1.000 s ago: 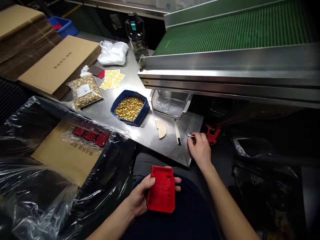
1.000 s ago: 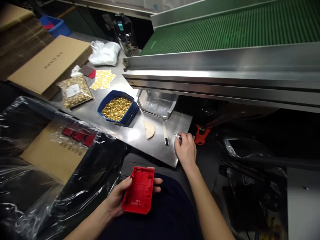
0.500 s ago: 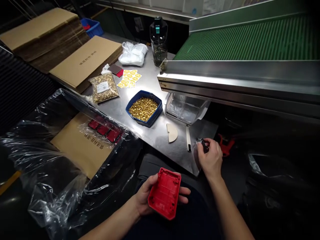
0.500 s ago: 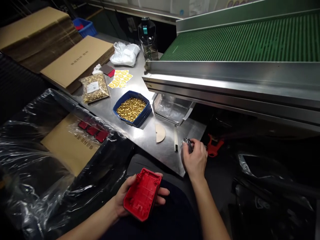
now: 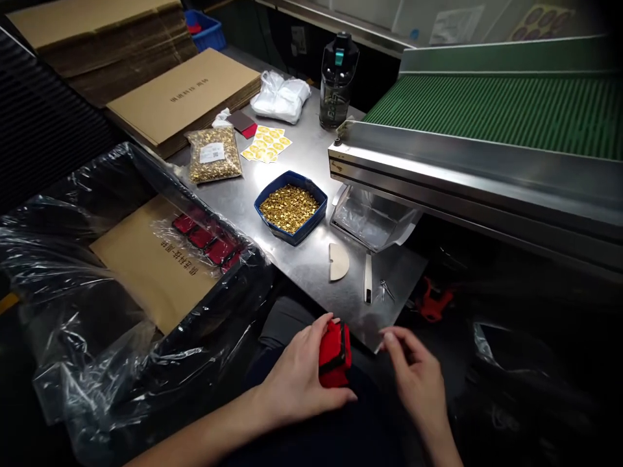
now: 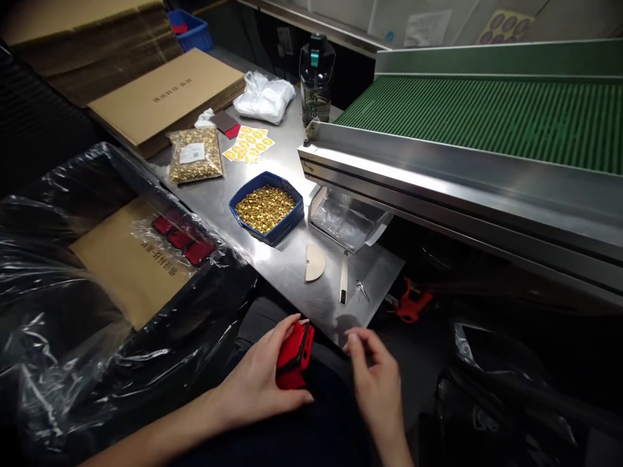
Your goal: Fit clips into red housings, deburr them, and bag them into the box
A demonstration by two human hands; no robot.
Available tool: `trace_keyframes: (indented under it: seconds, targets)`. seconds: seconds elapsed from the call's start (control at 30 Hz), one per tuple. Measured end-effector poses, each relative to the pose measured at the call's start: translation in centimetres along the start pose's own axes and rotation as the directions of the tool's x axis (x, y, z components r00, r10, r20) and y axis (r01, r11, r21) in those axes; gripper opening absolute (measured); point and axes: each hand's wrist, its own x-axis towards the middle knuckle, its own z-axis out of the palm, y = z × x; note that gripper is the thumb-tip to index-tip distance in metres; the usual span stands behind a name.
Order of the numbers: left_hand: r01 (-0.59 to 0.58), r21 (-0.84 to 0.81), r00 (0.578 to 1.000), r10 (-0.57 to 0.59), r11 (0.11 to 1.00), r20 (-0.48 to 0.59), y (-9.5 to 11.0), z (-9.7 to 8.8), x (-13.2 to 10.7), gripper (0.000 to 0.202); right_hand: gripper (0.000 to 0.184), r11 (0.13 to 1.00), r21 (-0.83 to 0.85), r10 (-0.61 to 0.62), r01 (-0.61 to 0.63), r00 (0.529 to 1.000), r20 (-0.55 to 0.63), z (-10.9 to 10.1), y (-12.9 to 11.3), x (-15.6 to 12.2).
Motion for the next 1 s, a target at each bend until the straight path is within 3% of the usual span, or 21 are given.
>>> trace_keyframes:
  seconds: [0.07,0.13,0.23,0.33,0.4,0.47,0.57,0.63,0.7,0.77,0.83,0.9,1.0]
  targets:
    - [-0.045,0.111,0.998,0.049,0.993,-0.038,-0.2,0.6,0.2,0.112,0.041,0.971,0.221,0.029,-0.093,0.961,0.276,0.5,-1.1,-2.1]
    - [-0.083,0.148,0.996,0.088,0.986,-0.027,-0.5,1.2,0.3,0.108,0.043,0.924,0.362,-0.058,-0.119,0.896,0.440,1.4,-2.2,-3.3]
    - [-0.126,0.184,0.992,0.126,0.975,0.013,-0.8,1.5,0.3,0.103,0.043,0.874,0.472,-0.136,-0.113,0.877,0.461,2.7,-3.6,-3.7]
    - [-0.092,0.154,0.994,0.081,0.984,0.078,-0.3,0.6,0.2,0.112,0.039,0.845,0.507,-0.087,-0.167,0.894,0.440,2.7,-3.9,-3.3]
    - [-0.014,0.028,0.993,0.011,1.000,0.117,0.2,-0.5,0.3,0.110,0.040,0.828,0.527,-0.079,-0.191,0.892,0.446,2.0,-3.2,-3.0]
    - [0.107,-0.218,0.984,-0.071,0.970,0.166,0.5,-1.4,0.5,0.089,0.040,0.796,0.569,-0.100,-0.204,0.884,0.456,1.2,-2.3,-2.8]
    - [0.343,-0.586,0.918,-0.130,0.734,0.374,0.1,-1.7,0.8,0.063,0.041,0.727,0.650,-0.182,-0.221,0.851,0.492,0.6,-1.7,-2.5]
    - [0.483,-0.699,0.850,-0.091,0.527,0.518,-0.6,-1.2,0.7,0.066,0.042,0.729,0.648,-0.263,-0.221,0.783,0.564,0.7,-2.3,-2.2]
    - [0.546,-0.762,0.816,-0.014,0.348,0.578,-1.5,-0.6,0.4,0.067,0.043,0.786,0.602,-0.331,-0.139,0.727,0.601,0.9,-3.3,-1.6]
    - [0.543,-0.807,0.821,0.057,0.235,0.569,-2.3,-0.3,0.2,0.063,0.040,0.860,0.510,-0.337,0.012,0.764,0.550,0.8,-4.1,-0.9]
    - [0.511,-0.838,0.838,0.108,0.194,0.535,-2.9,-0.3,0.0,0.063,0.033,0.930,0.346,-0.283,0.123,0.840,0.462,0.6,-4.5,0.1]
    - [0.454,-0.872,0.873,0.107,0.183,0.476,-3.1,-0.6,-0.1,0.063,0.029,0.974,0.149,-0.215,0.171,0.908,0.360,0.7,-4.7,1.7]
    - [0.351,-0.923,0.933,0.030,0.158,0.360,-2.7,-0.9,-0.1,0.064,0.028,0.983,-0.024,-0.173,0.180,0.969,0.176,2.3,-5.3,5.6]
